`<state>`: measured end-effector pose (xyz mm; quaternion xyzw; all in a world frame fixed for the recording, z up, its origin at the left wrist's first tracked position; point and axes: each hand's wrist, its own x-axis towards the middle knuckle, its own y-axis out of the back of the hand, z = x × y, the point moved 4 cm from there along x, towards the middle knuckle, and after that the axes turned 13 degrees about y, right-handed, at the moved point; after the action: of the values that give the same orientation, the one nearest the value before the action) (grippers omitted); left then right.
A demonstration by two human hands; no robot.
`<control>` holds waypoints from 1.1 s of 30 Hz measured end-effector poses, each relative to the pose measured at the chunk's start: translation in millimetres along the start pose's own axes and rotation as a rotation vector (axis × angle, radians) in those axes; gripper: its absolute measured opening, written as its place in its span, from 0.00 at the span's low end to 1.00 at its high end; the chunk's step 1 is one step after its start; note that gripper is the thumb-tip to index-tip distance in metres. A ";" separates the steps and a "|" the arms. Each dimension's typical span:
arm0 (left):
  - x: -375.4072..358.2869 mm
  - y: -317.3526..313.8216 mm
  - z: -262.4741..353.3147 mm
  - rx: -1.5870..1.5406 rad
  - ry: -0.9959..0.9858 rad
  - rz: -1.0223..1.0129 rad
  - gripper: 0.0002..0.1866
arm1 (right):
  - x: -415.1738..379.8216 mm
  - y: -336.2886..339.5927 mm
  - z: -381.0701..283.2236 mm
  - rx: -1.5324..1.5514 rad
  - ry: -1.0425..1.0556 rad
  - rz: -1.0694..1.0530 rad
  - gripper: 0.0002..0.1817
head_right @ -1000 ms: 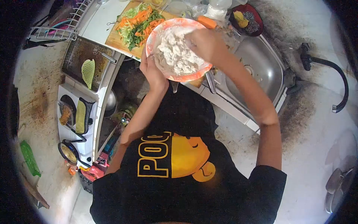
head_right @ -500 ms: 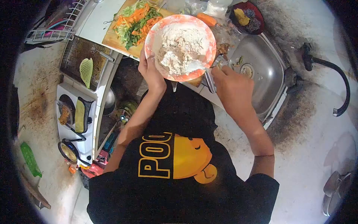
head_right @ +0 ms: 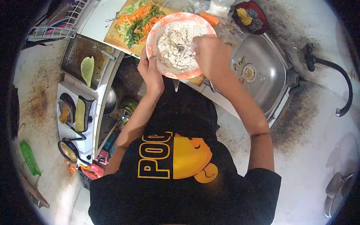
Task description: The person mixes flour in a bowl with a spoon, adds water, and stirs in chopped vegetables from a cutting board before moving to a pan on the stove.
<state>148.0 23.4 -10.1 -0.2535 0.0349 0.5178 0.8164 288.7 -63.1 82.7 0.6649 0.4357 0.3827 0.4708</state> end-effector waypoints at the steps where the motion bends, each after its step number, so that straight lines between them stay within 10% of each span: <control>1: 0.9 0.8 -0.3 -0.002 -0.002 0.006 0.23 | 1.0 4.0 0.7 0.001 0.006 -0.002 0.07; 22: 4.4 -0.3 -8.7 0.103 -0.067 0.044 0.22 | -7.6 24.1 5.3 -0.306 -0.246 -0.080 0.17; 33: 1.7 -4.6 -13.7 -0.040 -0.113 0.075 0.22 | -35.7 15.7 -28.9 0.025 -0.164 -0.076 0.09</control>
<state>155.6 17.0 -20.8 -0.2385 -0.0123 0.5623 0.7917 253.9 -90.9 101.8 0.6827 0.4254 0.3033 0.5108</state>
